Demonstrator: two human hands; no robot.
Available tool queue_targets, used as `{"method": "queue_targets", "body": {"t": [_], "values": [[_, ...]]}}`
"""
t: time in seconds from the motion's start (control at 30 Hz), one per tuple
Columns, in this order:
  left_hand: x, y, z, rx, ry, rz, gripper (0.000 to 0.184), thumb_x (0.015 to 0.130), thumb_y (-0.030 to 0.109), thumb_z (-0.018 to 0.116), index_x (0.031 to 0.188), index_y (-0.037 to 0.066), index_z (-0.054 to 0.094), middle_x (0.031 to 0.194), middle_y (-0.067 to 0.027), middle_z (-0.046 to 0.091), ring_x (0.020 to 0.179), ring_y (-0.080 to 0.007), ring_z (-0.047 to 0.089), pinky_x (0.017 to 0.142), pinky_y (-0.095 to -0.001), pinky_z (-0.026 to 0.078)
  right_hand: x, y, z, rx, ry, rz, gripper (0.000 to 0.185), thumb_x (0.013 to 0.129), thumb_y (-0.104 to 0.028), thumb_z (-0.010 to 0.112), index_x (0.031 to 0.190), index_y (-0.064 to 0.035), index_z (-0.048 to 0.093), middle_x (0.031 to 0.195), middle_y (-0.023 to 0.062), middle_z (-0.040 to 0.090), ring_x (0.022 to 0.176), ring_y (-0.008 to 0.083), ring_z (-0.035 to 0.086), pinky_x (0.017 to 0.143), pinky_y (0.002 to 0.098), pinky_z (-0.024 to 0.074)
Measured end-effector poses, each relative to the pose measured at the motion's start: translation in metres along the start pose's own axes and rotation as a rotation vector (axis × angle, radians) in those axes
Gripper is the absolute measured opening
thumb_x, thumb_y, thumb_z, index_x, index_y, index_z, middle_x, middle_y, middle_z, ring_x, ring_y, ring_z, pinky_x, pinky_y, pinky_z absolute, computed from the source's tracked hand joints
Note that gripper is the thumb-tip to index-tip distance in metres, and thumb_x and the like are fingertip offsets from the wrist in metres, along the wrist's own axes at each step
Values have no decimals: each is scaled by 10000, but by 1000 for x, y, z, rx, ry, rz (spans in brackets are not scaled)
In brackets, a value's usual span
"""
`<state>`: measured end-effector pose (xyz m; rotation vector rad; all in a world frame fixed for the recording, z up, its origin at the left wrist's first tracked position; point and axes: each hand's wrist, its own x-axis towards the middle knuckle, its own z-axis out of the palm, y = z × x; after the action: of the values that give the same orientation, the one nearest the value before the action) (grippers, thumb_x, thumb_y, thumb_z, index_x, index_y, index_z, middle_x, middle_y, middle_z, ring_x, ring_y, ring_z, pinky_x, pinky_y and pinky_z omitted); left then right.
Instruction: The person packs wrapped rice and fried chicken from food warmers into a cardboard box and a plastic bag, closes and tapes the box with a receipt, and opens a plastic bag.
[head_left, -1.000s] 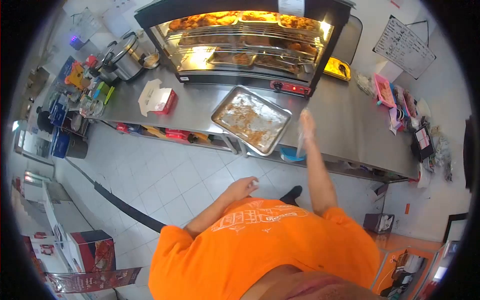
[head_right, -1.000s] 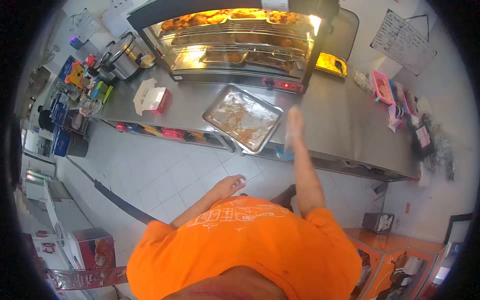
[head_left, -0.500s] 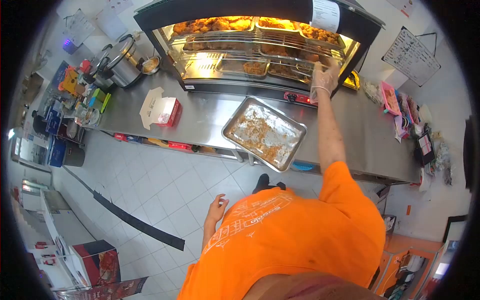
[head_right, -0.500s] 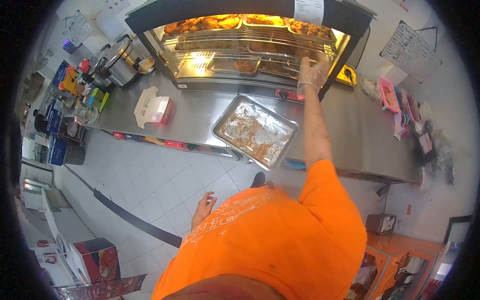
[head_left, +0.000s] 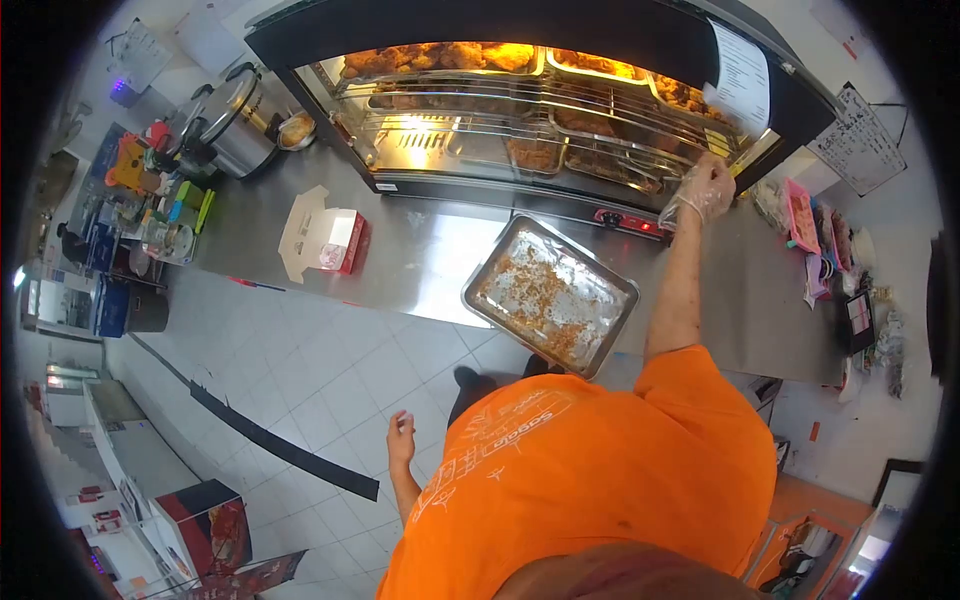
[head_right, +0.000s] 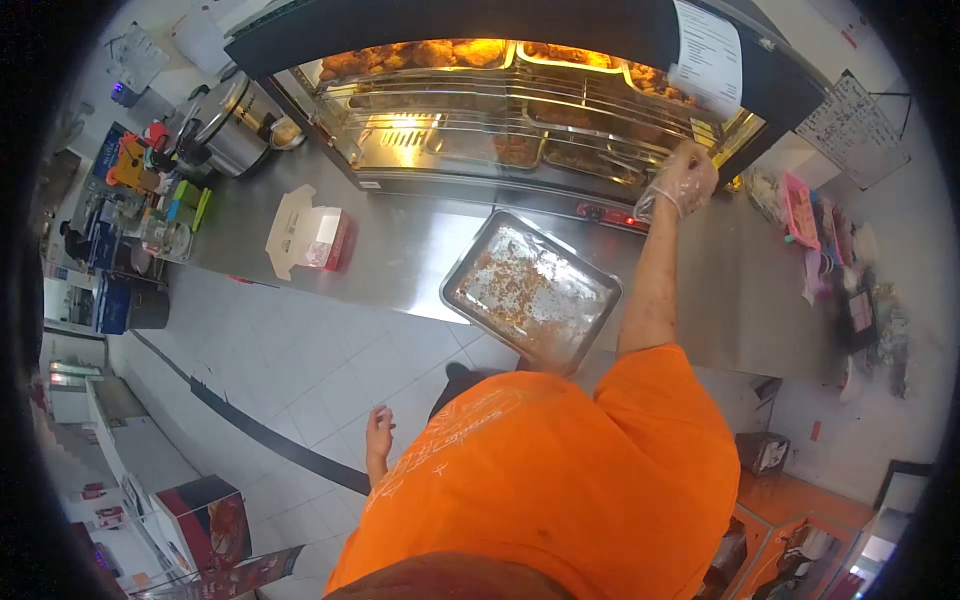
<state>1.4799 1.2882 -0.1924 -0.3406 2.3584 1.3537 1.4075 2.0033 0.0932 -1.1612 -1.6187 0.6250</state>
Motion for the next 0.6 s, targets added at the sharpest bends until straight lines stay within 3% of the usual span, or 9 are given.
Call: {"method": "queue_targets", "body": {"t": [0.03,0.17,0.27,0.33,0.4,0.43,0.53,0.57,0.6], "values": [[25,-7,-3,-45,6,-4,448,967,384,615,1258,45,584,1003,-117,676,805,-173,627,714,-336,507,5,33,31,-93,144,-212,328,867,-333,675,829,-14,739,833,142,717,828,290,679,777,410,509],[189,8,-14,-10,89,71,490,961,469,582,1220,54,605,1084,-121,663,923,-212,616,779,-351,492,-50,-13,51,-1,71,-291,280,866,-314,688,854,-36,723,903,128,710,871,277,662,822,386,505],[273,102,-29,-315,105,-191,699,903,614,554,1362,88,516,1280,-119,579,1076,-228,562,872,-377,451,-86,-31,78,112,-35,-381,192,874,-268,710,844,-83,671,947,106,702,886,249,663,834,365,517],[327,121,-40,-507,107,-243,835,871,688,536,1455,104,410,1388,-107,499,1180,-217,505,917,-391,432,-104,-33,111,341,-149,-114,175,886,-233,707,886,-65,659,948,109,702,869,230,669,836,362,520],[364,157,-50,-634,66,-303,970,852,729,533,1554,110,274,1520,-106,401,1293,-206,442,983,-401,417,-109,-29,138,792,-303,-19,217,877,-235,718,925,-31,657,939,117,699,882,218,675,832,354,523],[371,179,-54,-709,48,-406,975,839,738,529,1548,109,298,1516,-101,411,1310,-190,411,970,-378,418,-106,-29,145,674,-308,131,336,898,-314,687,1017,-4,637,962,136,703,926,263,683,844,393,528],[456,168,-55,-663,9,-473,769,859,735,493,1378,168,523,1298,-19,579,980,-197,583,832,-337,462,-83,-27,159,-250,-24,-339,433,928,-400,627,1093,-1,619,1029,161,702,1009,291,683,843,428,532],[464,166,-51,-707,-94,-210,672,878,684,517,1332,190,567,1231,-1,604,940,-208,601,813,-332,481,-83,-75,137,-644,-307,-42,576,971,-519,467,1287,-51,581,1290,186,627,1231,304,589,1019,493,449],[470,171,-48,-746,-70,-193,627,890,647,539,1309,182,569,1208,6,609,962,-200,603,816,-343,494,-79,-77,142,-739,-371,-95,599,971,-545,429,1297,-72,596,1332,161,606,1266,297,562,1067,507,390]]}}
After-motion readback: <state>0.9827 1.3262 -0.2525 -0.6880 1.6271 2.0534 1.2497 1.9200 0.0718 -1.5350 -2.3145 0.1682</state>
